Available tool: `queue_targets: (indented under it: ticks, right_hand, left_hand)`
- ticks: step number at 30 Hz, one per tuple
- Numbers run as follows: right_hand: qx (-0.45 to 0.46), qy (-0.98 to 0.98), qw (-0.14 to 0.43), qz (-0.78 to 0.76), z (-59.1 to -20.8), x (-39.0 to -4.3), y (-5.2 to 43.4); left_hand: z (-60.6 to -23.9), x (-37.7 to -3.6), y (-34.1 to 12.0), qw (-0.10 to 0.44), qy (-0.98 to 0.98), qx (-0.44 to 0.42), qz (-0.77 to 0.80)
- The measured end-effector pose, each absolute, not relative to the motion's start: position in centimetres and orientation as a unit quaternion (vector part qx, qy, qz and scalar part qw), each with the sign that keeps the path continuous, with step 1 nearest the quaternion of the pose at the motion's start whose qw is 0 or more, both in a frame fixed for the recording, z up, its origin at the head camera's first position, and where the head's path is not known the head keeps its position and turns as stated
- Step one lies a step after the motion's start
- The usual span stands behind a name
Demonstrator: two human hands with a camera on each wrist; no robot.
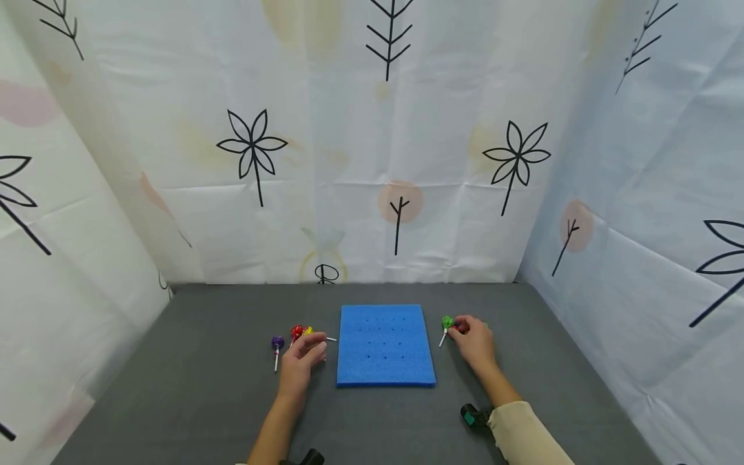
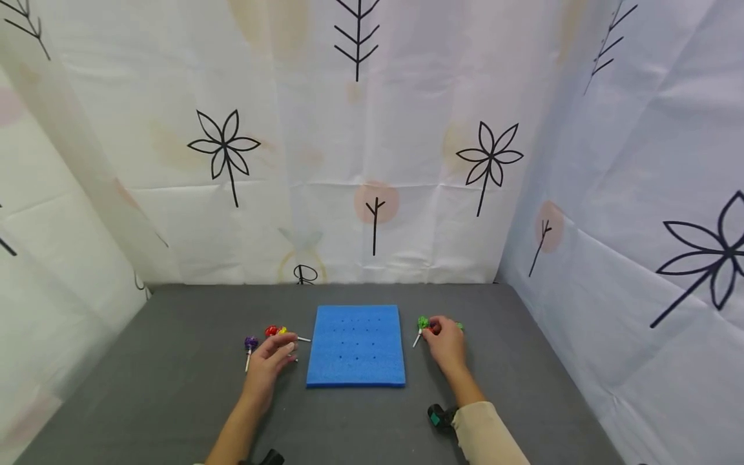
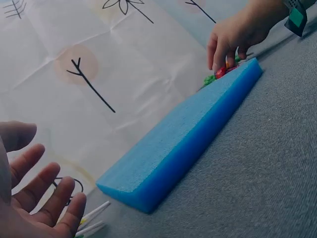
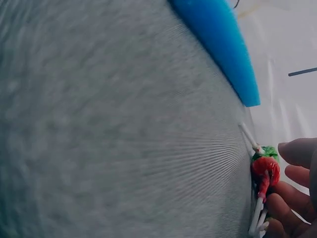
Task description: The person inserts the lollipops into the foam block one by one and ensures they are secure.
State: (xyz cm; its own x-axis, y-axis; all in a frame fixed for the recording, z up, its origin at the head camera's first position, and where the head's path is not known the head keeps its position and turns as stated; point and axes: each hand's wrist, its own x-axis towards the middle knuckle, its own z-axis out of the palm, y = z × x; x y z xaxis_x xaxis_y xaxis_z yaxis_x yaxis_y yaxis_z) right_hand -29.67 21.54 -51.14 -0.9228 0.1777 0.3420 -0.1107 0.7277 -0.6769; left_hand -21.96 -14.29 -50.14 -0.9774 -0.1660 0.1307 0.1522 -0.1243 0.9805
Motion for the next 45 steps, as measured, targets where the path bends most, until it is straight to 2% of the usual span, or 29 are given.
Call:
queue_targets:
  ticks: [8, 26, 35, 45]
  right_hand:
    - [-0.027, -0.928, 0.174, 0.328, -50.9, -29.4, 21.3]
    - [-0.038, -0.96, 0.159, 0.226, -50.3, -29.3, 20.7]
    - [-0.034, -0.956, 0.144, 0.255, -50.1, -29.1, 21.0]
    - [-0.057, -0.919, 0.15, 0.361, -48.9, -28.5, 20.7]
  left_hand:
    - [-51.1, -22.4, -13.2, 0.044, -0.73, -0.009, -0.682]
    - [-52.0, -22.1, -12.6, 0.021, -0.818, -0.025, -0.574]
    - [-51.9, -22.1, -12.4, 0.037, -0.842, -0.044, -0.536]
    - [-52.1, -22.1, -12.5, 0.027, -0.854, -0.054, -0.517]
